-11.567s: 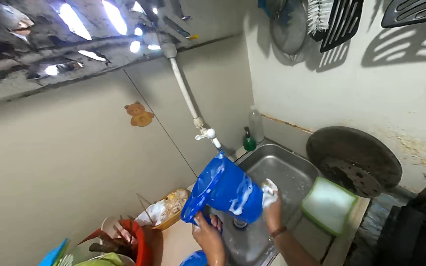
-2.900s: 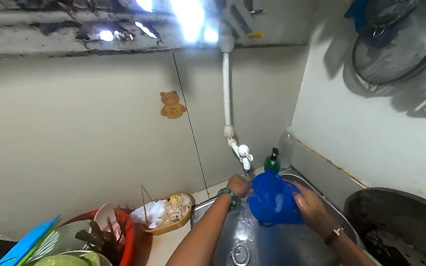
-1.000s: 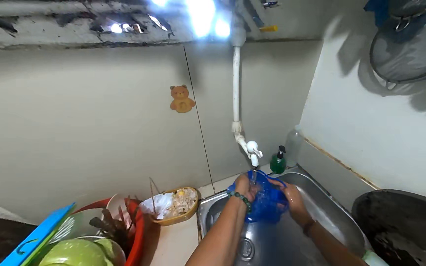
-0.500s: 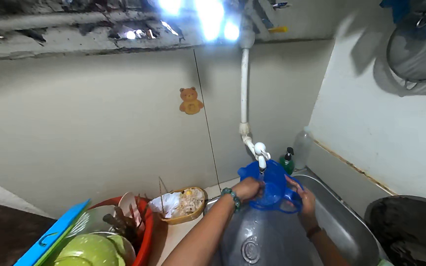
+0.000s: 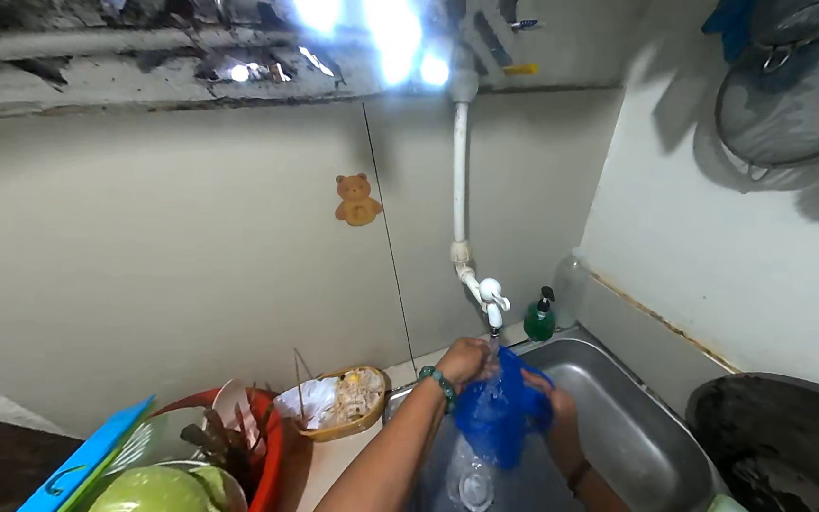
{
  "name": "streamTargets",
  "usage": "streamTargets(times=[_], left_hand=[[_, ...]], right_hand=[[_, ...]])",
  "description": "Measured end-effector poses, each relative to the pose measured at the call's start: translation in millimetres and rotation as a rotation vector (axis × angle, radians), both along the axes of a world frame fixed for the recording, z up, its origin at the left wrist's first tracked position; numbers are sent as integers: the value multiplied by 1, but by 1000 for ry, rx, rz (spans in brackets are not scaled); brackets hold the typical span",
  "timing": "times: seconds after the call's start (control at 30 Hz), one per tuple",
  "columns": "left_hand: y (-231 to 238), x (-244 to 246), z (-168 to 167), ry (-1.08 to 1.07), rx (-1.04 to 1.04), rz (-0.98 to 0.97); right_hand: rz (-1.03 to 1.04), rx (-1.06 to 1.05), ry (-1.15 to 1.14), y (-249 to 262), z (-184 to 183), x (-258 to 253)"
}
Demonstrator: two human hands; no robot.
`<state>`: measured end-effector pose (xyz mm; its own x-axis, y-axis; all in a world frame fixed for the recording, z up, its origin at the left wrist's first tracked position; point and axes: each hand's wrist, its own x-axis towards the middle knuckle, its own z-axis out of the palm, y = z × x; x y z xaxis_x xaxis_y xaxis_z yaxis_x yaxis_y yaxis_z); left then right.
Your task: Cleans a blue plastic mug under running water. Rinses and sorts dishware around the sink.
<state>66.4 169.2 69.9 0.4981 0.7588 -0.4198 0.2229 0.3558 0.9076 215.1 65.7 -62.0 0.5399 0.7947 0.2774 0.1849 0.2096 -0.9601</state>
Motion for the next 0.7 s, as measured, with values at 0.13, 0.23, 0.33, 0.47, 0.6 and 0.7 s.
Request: streamTargets(times=[0.13, 0.23, 0.33, 0.47, 0.6, 0.7], left_hand=[[1, 5, 2, -150, -30, 60], [-3, 8, 16, -167, -22, 17], [-2, -1, 29, 13, 133, -41], [4, -15, 37, 190, 288, -99], [0, -23, 44, 211, 274, -63], [-3, -27, 42, 237, 286, -52]], right_hand=[[-21, -203, 69, 18, 21, -12], [244, -418, 435, 39, 55, -24], [394, -460, 754, 52, 86, -25], [324, -468, 831, 69, 96, -34], [137, -395, 833, 82, 104, -57], [117, -398, 864, 89, 111, -61]])
